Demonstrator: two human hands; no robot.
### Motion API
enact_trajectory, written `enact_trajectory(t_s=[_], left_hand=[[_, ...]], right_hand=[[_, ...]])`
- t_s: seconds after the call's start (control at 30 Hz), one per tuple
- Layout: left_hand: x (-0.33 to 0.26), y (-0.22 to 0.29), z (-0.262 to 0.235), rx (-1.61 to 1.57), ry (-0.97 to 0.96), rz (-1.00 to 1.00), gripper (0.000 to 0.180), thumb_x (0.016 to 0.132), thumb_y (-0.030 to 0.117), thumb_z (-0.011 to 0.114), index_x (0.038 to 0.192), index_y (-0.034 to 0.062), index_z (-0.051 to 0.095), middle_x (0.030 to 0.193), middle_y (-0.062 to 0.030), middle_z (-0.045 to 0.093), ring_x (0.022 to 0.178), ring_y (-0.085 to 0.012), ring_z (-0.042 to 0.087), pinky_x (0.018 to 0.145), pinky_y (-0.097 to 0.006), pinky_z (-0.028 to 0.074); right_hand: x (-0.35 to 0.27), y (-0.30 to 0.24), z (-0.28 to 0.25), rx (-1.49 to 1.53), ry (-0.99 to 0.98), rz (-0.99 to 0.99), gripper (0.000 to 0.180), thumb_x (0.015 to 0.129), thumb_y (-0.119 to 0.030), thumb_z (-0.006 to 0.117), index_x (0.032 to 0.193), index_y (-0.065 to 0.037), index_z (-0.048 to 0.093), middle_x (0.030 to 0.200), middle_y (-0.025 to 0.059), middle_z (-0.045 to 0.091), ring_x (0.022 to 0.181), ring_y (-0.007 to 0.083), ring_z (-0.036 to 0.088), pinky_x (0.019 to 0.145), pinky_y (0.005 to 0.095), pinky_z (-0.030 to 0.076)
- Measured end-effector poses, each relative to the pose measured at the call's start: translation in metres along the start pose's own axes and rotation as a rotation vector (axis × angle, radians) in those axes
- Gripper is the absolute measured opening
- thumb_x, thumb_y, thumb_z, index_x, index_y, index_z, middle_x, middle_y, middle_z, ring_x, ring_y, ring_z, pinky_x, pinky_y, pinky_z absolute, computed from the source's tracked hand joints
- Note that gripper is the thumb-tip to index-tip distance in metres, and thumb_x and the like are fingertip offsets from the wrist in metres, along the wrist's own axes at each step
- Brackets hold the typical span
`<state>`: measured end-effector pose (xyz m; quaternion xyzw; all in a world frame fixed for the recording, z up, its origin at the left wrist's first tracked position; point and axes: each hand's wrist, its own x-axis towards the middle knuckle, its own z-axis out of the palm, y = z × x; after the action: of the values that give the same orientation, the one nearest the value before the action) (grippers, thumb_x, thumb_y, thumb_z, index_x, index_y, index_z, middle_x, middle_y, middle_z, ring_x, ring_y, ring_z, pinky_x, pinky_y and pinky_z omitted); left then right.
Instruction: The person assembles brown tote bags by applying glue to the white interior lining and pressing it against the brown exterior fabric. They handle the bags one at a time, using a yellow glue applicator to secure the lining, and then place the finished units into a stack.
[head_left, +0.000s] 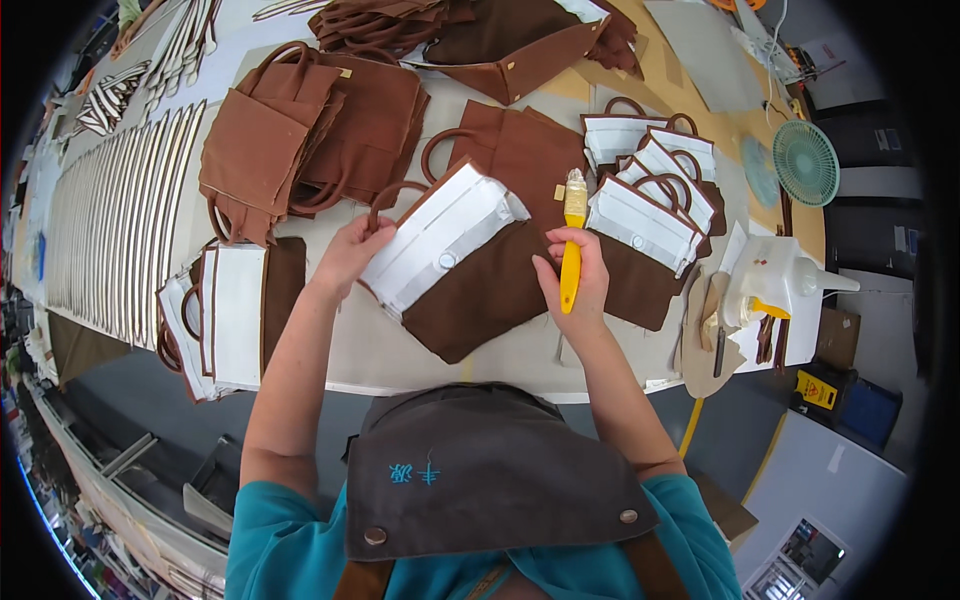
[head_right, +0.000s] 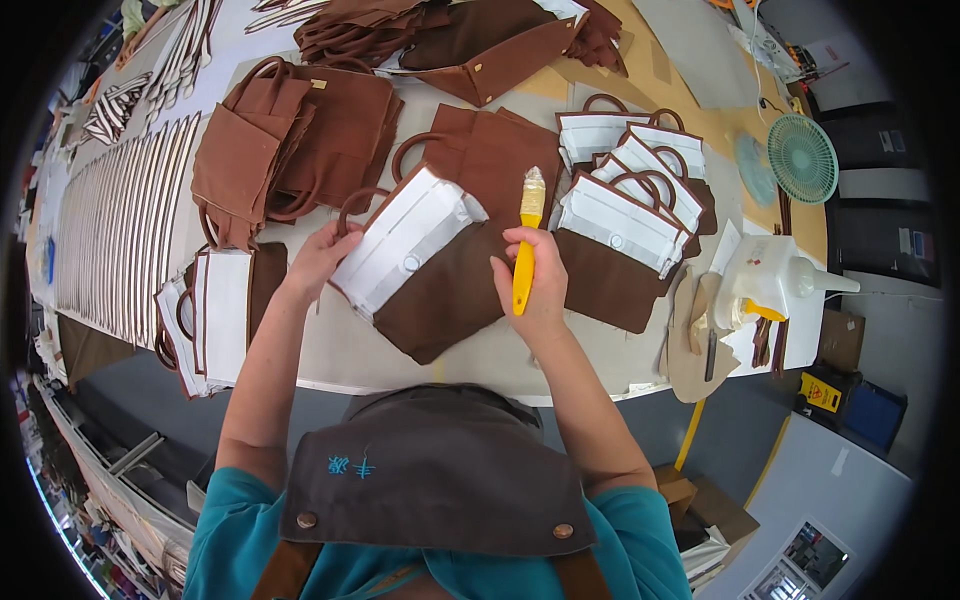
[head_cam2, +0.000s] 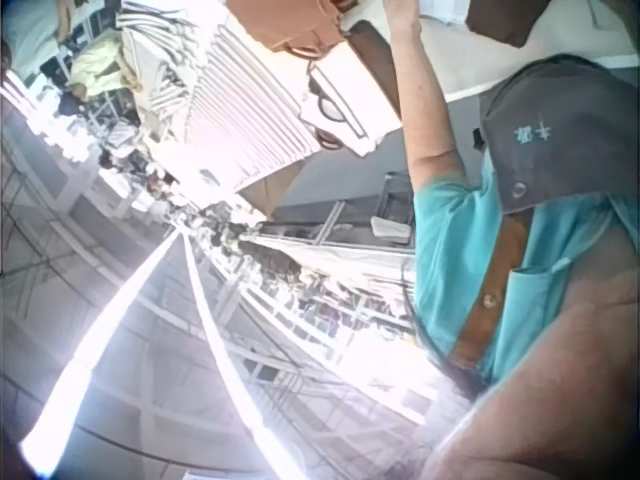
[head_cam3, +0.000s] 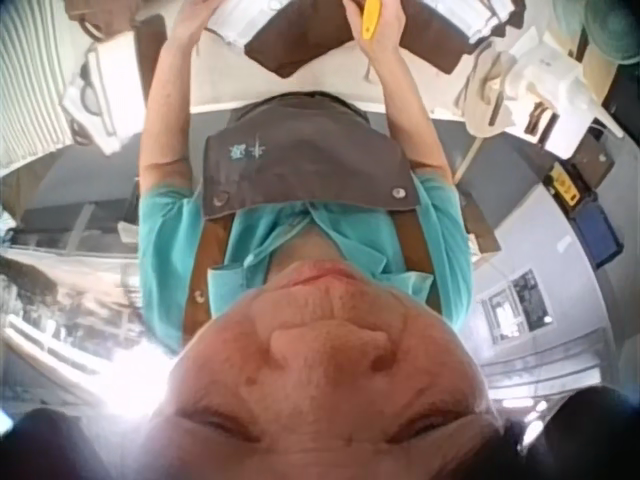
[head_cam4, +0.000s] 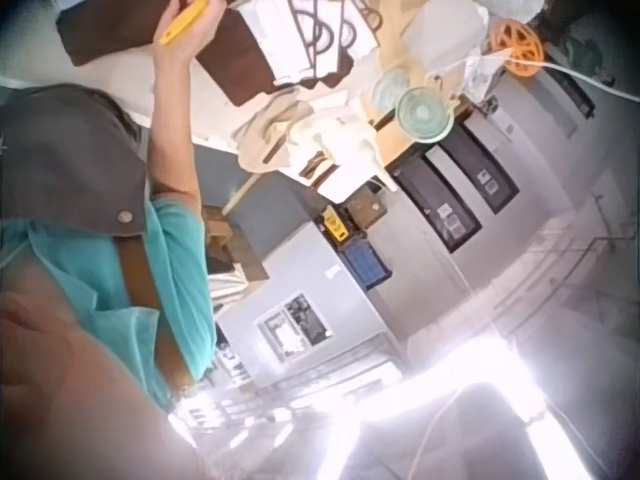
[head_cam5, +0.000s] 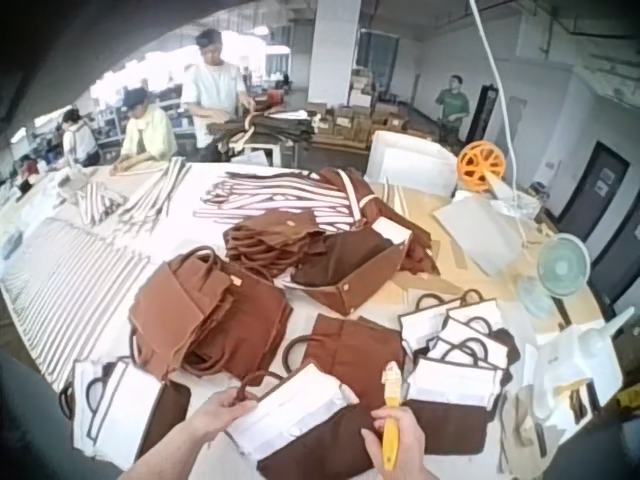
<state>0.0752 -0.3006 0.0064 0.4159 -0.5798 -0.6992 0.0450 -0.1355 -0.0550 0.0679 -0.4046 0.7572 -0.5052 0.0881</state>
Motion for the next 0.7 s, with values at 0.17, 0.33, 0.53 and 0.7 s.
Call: enact_trajectory(t_s=[0.17, 0.33, 0.53, 0.7], left_hand=[[0.029, 0.037, 0.018, 0.334, 0.252, 0.43, 0.048, 0.095, 0.022, 0.066, 0.135, 0.0012, 0.052, 0.128, -0.0121, 0.059, 0.113, -0.0194, 0.059, 0.097, -0.032, 0.046], [-0.028, 0.09, 0.043, 0.317, -0.023, 0.732, 0.041, 0.094, 0.016, 0.065, 0.134, 0.0062, 0.057, 0.131, -0.0104, 0.06, 0.114, -0.0254, 0.061, 0.099, -0.036, 0.046], [-0.168, 0.198, 0.106, 0.636, -0.9, 1.337, 0.026, 0.085, 0.016, 0.058, 0.108, 0.0053, 0.067, 0.111, -0.0097, 0.068, 0.096, -0.0226, 0.063, 0.083, -0.033, 0.047], [-0.206, 0.217, 0.149, 0.542, -0.643, 1.437, 0.019, 0.085, 0.023, 0.06, 0.082, 0.0066, 0.069, 0.077, -0.0003, 0.064, 0.08, -0.0188, 0.062, 0.082, -0.033, 0.044]], right_hand=[[0.011, 0.016, -0.001, -0.084, 0.115, 0.015, 0.042, 0.081, 0.005, 0.071, 0.118, -0.005, 0.056, 0.103, 0.0091, 0.062, 0.088, 0.0185, 0.064, 0.082, 0.0301, 0.052], [0.007, 0.005, -0.018, -0.084, 0.158, -0.042, 0.038, 0.084, 0.005, 0.071, 0.119, -0.003, 0.055, 0.111, 0.0091, 0.062, 0.097, 0.0168, 0.062, 0.09, 0.0301, 0.049], [-0.003, -0.01, -0.005, 0.085, 0.057, 0.002, 0.039, 0.087, 0.006, 0.067, 0.122, -0.002, 0.053, 0.121, 0.0103, 0.06, 0.096, 0.013, 0.059, 0.087, 0.0262, 0.049], [0.014, -0.045, 0.014, 0.134, -0.011, -0.037, 0.039, 0.087, 0.007, 0.066, 0.122, -0.001, 0.052, 0.121, 0.0123, 0.06, 0.097, 0.0134, 0.06, 0.087, 0.0258, 0.05]])
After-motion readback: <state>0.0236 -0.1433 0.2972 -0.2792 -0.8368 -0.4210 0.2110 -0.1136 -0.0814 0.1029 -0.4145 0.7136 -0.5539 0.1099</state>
